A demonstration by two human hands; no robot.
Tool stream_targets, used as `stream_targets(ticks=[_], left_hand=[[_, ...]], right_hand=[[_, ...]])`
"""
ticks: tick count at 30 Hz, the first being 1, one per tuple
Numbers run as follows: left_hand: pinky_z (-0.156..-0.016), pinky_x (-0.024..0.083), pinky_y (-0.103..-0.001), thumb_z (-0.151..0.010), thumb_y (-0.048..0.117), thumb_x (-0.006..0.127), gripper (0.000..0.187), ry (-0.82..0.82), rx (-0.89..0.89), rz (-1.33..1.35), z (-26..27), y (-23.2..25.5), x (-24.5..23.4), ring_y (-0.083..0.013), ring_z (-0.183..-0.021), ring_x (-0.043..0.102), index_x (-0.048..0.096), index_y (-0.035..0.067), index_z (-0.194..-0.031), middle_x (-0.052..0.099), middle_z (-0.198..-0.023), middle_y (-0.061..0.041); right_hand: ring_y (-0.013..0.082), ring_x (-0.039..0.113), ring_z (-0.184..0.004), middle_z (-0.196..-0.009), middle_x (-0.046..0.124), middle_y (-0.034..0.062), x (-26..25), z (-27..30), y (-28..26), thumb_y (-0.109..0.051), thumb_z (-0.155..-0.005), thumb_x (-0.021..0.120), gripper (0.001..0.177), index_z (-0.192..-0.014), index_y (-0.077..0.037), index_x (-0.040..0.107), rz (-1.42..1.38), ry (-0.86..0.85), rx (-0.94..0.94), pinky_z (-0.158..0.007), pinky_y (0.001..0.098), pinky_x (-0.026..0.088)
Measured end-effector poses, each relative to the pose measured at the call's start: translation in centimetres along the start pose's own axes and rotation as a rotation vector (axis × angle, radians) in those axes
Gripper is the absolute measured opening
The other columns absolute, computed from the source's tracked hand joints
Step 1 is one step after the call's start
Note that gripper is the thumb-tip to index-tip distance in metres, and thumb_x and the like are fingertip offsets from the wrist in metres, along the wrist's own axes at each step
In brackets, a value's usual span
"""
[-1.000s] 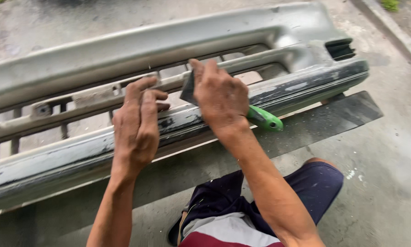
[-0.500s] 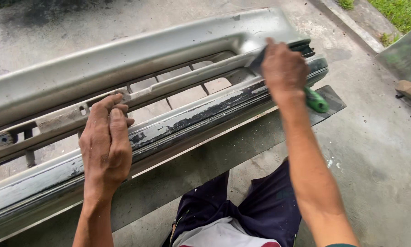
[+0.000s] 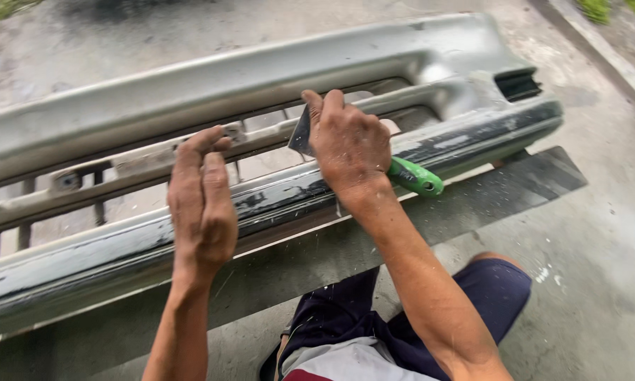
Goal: The person uses a scraper tool to remove old paint or residue from the surface of a silver car bumper. They hold the bumper steady with one hand while scraping along the edges and grooves with the other.
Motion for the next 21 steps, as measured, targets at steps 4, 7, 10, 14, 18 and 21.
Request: stream_targets(ticks=[4, 7, 10, 14, 18, 21], left_hand=[[-0.102, 0.046, -0.055, -0.112, 0.023, 0.033, 0.04, 0.034, -0.003, 0.06, -0.1, 0.0, -0.5, -0.0386, -0.118, 0.062, 0.055, 0.002, -0.137, 0.064, -0.119, -0.022], [-0.102, 0.047, -0.053, -0.113, 0.022, 0.033, 0.04, 0.03, 0.017, 0.057, -0.1, 0.2, -0.6, -0.0395, -0.119, 0.062, 0.055, 0.0, -0.137, 0.063, -0.121, -0.025], [-0.098, 0.047, -0.051, -0.113, 0.017, 0.033, 0.039, 0.011, 0.039, 0.014, -0.3, 0.1, -0.3, -0.0378, -0.115, 0.062, 0.055, -0.003, -0.138, 0.062, -0.12, -0.025], [-0.096, 0.048, -0.053, -0.113, 0.011, 0.033, 0.038, -0.022, 0.028, -0.002, 0.0, 0.4, 0.3, -0.0391, -0.108, 0.064, 0.055, -0.005, -0.139, 0.063, -0.121, -0.028], [-0.074, 0.044, -0.037, -0.11, 0.014, 0.035, 0.038, -0.077, -0.093, -0.083, -0.1, 0.9, 1.0, -0.0232, -0.091, 0.057, 0.054, 0.001, -0.139, 0.066, -0.127, -0.019], [-0.046, 0.031, -0.033, -0.11, 0.015, 0.034, 0.035, -0.093, -0.141, -0.141, -0.2, 1.2, 1.4, -0.0132, -0.049, 0.033, 0.053, 0.004, -0.138, 0.067, -0.127, -0.015]], right_hand=[[0.0391, 0.076, -0.068, -0.069, 0.072, 0.0154, -0.4, 1.7, -7.8, -0.05, -0.11, 0.028, 0.053, -0.09, -0.012, 0.059, -0.219, -0.093, -0.092, -0.06, 0.052, 0.061], [0.0389, 0.074, -0.061, -0.066, 0.068, 0.0146, -1.9, 2.6, -9.4, -0.045, -0.109, 0.036, 0.047, -0.086, -0.009, 0.056, -0.309, 0.032, -0.175, -0.054, 0.0497, 0.059], [0.0329, 0.074, -0.058, -0.064, 0.067, 0.0112, -3.4, 1.7, -5.8, -0.041, -0.111, 0.037, 0.046, -0.084, -0.009, 0.057, -0.219, 0.125, -0.232, -0.05, 0.0444, 0.059], [0.0309, 0.075, -0.059, -0.063, 0.068, 0.0102, -1.8, -1.2, 8.0, -0.037, -0.116, 0.038, 0.044, -0.089, -0.009, 0.06, -0.009, 0.089, -0.052, -0.054, 0.0459, 0.062], [0.0218, 0.057, -0.041, -0.061, 0.059, 0.0059, 1.7, -2.5, 26.6, -0.046, -0.118, 0.029, 0.058, -0.096, -0.004, 0.061, -0.037, -0.016, 0.283, -0.032, 0.0352, 0.042], [0.0593, 0.062, -0.063, -0.075, 0.07, 0.0287, 1.7, -2.6, 32.2, -0.054, -0.117, 0.036, 0.062, -0.095, -0.005, 0.068, 0.098, 0.168, 0.349, -0.05, 0.0682, 0.044]])
Point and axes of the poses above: each hand's wrist, its own z-axis away from the middle knuckle, its own x-axis out of the palm, y = z × x, the point moved 8 cm from there along -z, towards the middle knuckle
